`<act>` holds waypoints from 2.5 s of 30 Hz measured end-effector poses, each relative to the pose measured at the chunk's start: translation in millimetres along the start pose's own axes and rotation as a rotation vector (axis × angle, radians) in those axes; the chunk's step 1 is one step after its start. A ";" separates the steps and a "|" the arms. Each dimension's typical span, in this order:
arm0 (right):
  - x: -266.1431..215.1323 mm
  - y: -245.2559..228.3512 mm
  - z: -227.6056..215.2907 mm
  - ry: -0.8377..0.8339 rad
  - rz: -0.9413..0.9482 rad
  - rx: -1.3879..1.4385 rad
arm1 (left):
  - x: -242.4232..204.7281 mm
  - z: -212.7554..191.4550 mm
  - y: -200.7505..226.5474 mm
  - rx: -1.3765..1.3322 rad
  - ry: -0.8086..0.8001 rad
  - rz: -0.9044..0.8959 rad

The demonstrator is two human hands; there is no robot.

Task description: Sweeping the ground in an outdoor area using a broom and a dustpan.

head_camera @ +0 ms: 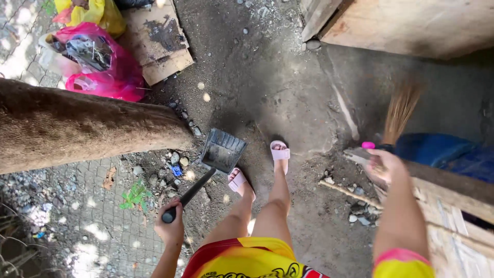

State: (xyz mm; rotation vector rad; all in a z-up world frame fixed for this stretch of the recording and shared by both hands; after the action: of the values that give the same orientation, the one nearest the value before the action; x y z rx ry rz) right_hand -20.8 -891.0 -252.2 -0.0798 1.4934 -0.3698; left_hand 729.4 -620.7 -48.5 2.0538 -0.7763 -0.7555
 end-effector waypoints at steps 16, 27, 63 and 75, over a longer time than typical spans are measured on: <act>-109.9 -26.0 217.5 -0.540 0.344 -0.896 | -47.1 72.6 35.4 -0.018 0.285 -0.146; 117.5 -138.8 -38.6 0.001 0.151 0.061 | -65.9 97.5 47.0 -0.055 0.390 -0.176; 85.3 -12.4 442.7 -0.695 0.193 -0.918 | -45.0 97.3 42.4 -0.371 0.580 -0.216; 40.5 -204.1 402.6 -0.205 -0.010 -0.808 | 14.4 52.8 42.0 -0.187 0.428 -0.234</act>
State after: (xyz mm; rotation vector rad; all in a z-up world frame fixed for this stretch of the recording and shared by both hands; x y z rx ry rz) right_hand 336.4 -1164.8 -199.7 -0.7426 1.3574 0.2486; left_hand 689.2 -676.5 -43.7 2.0533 -0.2198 -0.4644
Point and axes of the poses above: each hand's wrist, its own x-axis towards the middle knuckle, its own z-axis out of the palm, y = z × x, the point moved 6 cm from there along x, towards the middle knuckle, and after that the axes turned 11 degrees about -y, right-handed, at the moved point
